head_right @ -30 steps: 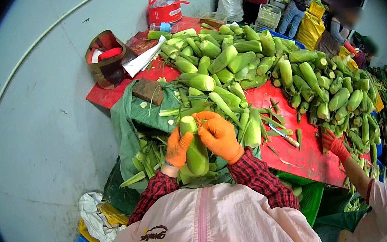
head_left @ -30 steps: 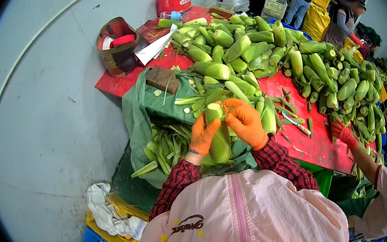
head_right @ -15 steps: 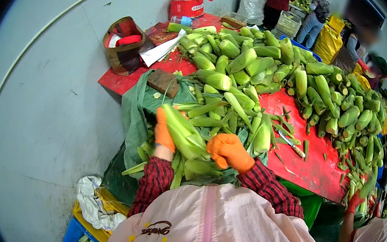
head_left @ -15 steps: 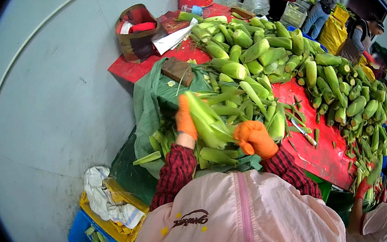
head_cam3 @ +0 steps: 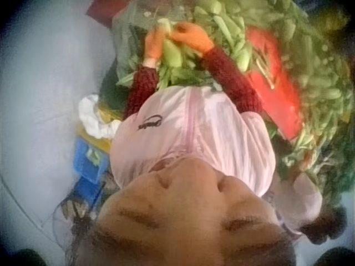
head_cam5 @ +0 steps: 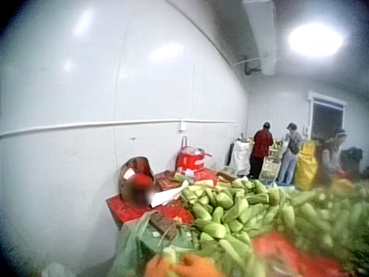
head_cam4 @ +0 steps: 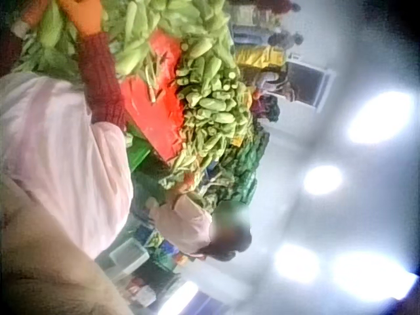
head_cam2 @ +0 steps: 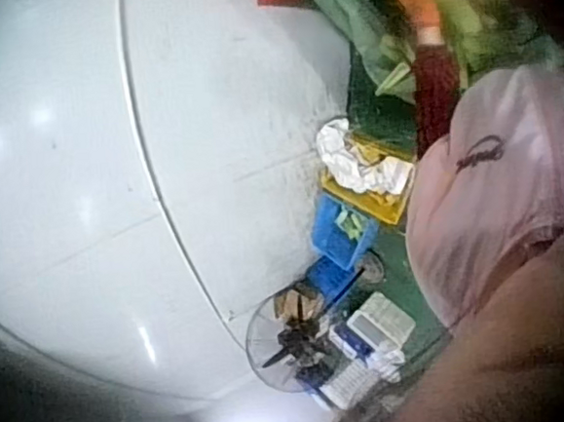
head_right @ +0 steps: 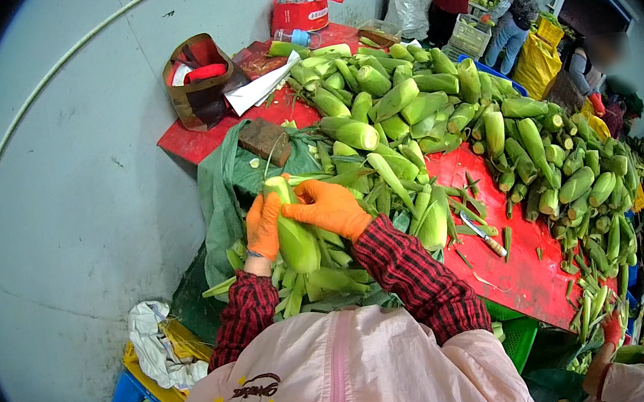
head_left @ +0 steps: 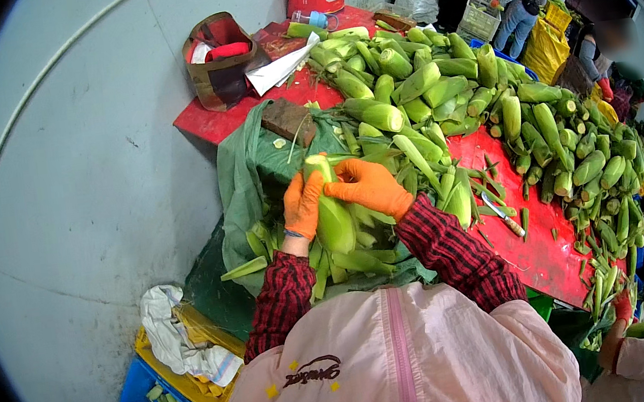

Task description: The person peels husks from corn by hand, removing the outer green layers and silk from several ears one at a time and placing the peeled corn into a green mesh bag.

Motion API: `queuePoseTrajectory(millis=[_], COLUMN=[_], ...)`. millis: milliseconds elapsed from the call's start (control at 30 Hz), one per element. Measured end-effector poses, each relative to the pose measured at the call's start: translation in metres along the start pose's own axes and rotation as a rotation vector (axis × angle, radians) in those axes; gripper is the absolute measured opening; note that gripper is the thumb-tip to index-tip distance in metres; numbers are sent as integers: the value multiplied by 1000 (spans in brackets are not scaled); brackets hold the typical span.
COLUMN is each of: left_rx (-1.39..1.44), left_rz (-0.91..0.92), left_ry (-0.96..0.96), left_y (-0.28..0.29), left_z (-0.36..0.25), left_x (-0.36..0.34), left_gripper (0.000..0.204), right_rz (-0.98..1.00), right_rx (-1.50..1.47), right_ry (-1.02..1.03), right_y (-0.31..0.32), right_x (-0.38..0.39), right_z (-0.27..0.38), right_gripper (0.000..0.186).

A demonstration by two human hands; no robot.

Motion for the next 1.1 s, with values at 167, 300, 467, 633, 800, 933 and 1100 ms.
queuePoseTrajectory(millis=[167,300,467,633,800,933,1100], left_rx=[-202,57,236,128,79,304,177], left_rz=[55,194,288,224,268,369,287], left_ry=[4,60,162,128,120,195,230], left_y=[1,-13,-18,-19,-22,-33,-25], left_z=[0,-15,-14,-1,1,0,13], left_x=[7,11,9,1,3,5,3], left_gripper=[49,53,56,60,59,58,56], right_rz=[161,140,28,115,121,75,24], right_rx=[-261,-386,-571,-518,-365,-524,-670], right_ry=[-27,-35,-132,-170,-163,-175,-219], right_y=[-1,1,0,7,12,14,13], right_x=[-4,0,4,19,18,19,23], right_z=[-19,-25,-38,-21,-25,-39,-38], right_gripper=[28,13,10,18,19,15,11])
Point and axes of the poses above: each hand's wrist, its own x-axis away from the middle knuckle, its own y-axis out of the back of the hand, z = x × y, the point moved 3 cm from there along -x, towards the middle knuckle, and after that the axes turned 11 degrees about z, right-handed, at the moved point
